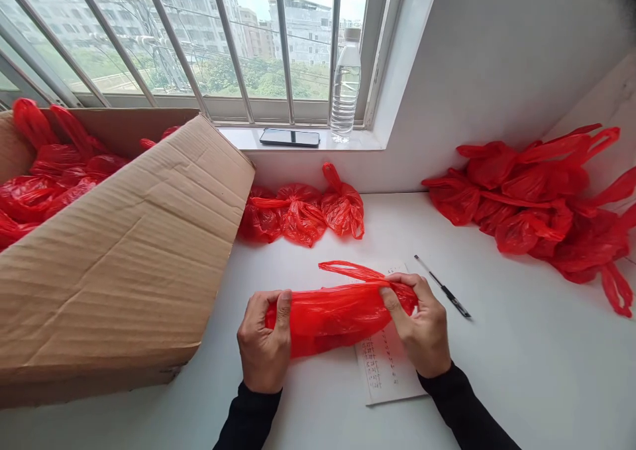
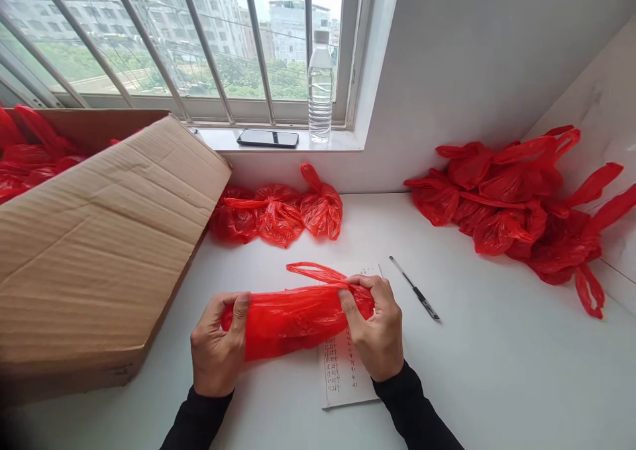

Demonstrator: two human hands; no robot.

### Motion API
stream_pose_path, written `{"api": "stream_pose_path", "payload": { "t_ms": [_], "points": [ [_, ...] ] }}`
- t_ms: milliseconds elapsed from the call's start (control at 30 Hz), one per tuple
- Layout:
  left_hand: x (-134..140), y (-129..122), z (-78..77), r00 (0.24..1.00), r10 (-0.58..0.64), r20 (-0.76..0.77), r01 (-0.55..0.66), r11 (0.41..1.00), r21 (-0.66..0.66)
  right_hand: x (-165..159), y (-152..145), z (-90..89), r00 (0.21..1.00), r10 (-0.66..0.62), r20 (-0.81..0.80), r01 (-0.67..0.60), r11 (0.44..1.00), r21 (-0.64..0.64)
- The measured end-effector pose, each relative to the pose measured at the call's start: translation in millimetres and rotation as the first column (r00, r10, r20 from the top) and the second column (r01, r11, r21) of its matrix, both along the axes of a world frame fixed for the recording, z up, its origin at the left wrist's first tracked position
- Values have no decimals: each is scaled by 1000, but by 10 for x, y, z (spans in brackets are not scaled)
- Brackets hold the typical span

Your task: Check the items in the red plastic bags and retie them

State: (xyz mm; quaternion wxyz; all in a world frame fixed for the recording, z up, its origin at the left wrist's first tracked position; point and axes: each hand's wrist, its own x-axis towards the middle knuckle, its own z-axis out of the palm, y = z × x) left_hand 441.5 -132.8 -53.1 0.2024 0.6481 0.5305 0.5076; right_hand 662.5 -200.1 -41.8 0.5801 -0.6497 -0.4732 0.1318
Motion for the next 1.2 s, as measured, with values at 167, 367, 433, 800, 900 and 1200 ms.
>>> {"api": "stream_pose_path", "payload": {
  "t_ms": [167, 367, 433, 800, 900, 1200],
  "points": [
    [-60, 60, -39, 969, 231, 84, -220, 967, -126, 33, 27, -24, 978, -150, -145, 169, 977, 129],
    [122, -165, 89, 982, 167, -88, -116, 900, 421, -110, -53, 109, 903, -152, 401, -39, 902, 429],
    [196, -235, 112, 968, 87, -235, 53, 844, 533, -170, -65, 149, 808, 25, 588, -214, 943, 254],
    [105, -64, -92, 993, 3, -114, 0, 1000, 25, -158, -17, 102, 846, 213, 488, -182, 977, -111],
    [85, -126, -78, 994, 14, 112, -2, 994, -112, -204, -44, 136, 818, 267, 510, -237, 964, -125],
    [165, -267, -133, 955, -149, 258, 137, 988, 66, -262, -41, 6, 822, 369, 434, -197, 899, -392]
  ]
}}
